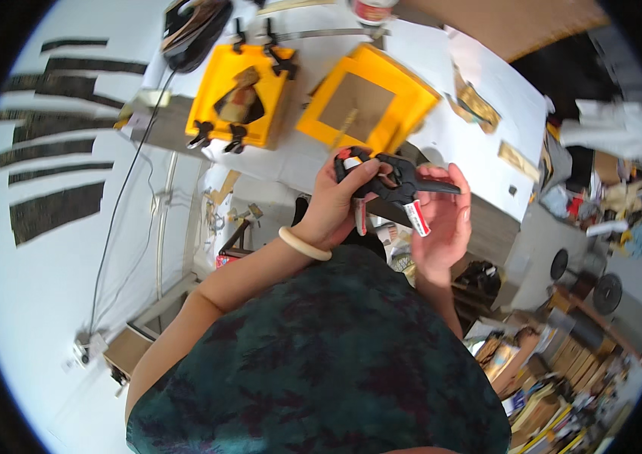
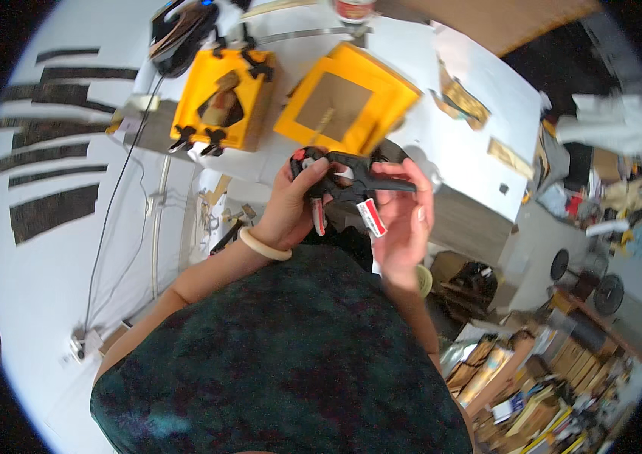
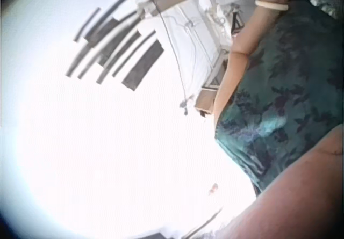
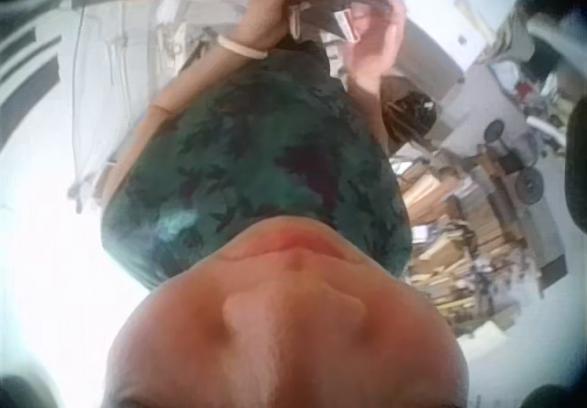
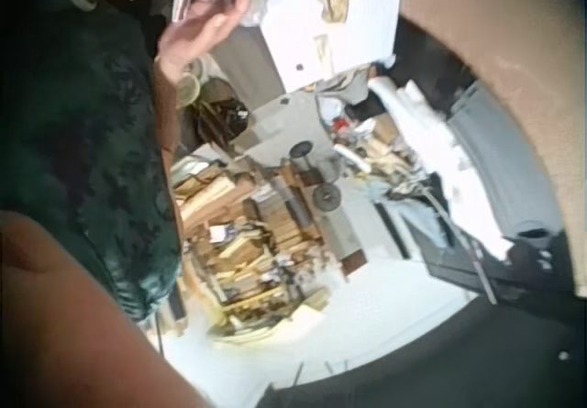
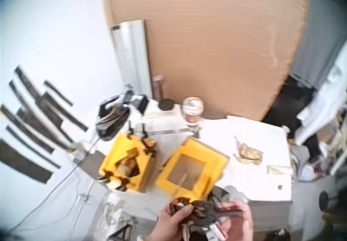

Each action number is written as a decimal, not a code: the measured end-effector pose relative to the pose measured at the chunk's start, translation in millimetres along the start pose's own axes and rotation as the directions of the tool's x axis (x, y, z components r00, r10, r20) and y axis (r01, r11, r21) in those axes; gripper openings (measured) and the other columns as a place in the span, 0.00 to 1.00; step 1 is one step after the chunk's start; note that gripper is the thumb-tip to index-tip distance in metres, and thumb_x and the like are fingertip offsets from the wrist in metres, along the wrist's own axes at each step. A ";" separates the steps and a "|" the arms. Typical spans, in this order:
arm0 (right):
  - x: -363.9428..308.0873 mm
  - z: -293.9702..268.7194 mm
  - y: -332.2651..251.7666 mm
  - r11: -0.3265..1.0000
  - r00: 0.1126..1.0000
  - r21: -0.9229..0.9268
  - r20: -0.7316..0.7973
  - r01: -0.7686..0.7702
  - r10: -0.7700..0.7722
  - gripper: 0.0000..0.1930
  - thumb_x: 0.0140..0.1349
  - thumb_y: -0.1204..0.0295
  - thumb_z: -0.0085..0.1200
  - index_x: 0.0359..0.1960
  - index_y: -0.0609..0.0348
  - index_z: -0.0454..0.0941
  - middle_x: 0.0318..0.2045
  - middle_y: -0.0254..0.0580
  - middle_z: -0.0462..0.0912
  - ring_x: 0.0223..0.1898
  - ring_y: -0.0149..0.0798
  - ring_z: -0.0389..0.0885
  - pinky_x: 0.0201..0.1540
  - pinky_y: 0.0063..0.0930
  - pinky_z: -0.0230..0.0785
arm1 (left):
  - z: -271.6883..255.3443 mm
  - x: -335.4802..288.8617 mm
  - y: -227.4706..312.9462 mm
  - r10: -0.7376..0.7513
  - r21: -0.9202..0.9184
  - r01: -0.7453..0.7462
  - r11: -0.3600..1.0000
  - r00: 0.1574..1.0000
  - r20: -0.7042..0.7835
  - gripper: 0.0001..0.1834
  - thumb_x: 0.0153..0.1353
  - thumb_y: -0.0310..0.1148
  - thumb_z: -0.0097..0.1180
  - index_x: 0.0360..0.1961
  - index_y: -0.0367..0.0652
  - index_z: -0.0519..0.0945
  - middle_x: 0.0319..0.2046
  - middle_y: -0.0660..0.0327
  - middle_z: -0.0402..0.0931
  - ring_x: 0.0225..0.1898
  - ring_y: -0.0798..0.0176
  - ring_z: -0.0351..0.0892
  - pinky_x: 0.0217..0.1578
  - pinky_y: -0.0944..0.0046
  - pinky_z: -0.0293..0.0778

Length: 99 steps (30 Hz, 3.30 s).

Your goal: The person places a printed image into a yellow frame, then secures it using multiple black clamps. They retrieve clamps from a nearby container, attach them to the frame edges, and later retrieve a backing board from a shelf to complete the assembly.

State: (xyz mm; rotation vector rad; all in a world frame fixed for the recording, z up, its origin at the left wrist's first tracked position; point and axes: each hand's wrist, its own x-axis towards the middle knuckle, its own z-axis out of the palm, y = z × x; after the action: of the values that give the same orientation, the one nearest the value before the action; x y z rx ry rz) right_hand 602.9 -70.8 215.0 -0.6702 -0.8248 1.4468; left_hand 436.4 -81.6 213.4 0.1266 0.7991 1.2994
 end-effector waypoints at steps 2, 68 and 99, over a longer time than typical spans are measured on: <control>0.9 45.9 31.1 0.990 1.000 0.142 0.012 -0.023 0.022 0.34 0.71 0.46 0.42 0.65 0.65 0.67 0.56 0.55 0.74 0.60 0.53 0.72 0.67 0.47 0.61 | -31.4 -18.2 19.0 0.056 -0.090 -0.068 0.994 0.990 -0.130 0.14 0.69 0.36 0.59 0.51 0.43 0.73 0.42 0.60 0.82 0.44 0.64 0.82 0.43 0.63 0.82; 85.4 214.9 129.3 0.964 0.618 -0.101 0.749 -0.247 0.237 0.37 0.66 0.44 0.49 0.53 0.76 0.75 0.48 0.64 0.80 0.52 0.54 0.80 0.60 0.49 0.67 | -146.6 -23.4 128.1 0.168 -0.301 -0.211 0.930 0.972 -0.164 0.08 0.63 0.17 0.52 0.42 0.39 0.73 0.38 0.63 0.74 0.39 0.73 0.75 0.39 0.74 0.69; 267.4 316.8 413.5 0.757 0.821 -0.629 0.328 -0.179 0.467 0.22 0.69 0.55 0.57 0.23 0.58 0.82 0.20 0.35 0.83 0.21 0.26 0.79 0.21 0.20 0.67 | -271.7 -27.3 295.8 0.378 -0.009 -0.435 0.900 0.792 -0.480 0.11 0.68 0.30 0.51 0.49 0.39 0.73 0.50 0.53 0.76 0.48 0.58 0.79 0.55 0.56 0.73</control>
State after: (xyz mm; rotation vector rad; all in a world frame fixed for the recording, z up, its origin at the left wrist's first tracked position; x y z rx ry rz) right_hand 92.3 182.0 79.8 -0.9771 -1.6418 1.7293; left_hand 36.4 -109.9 177.2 -0.1287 1.1455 1.8272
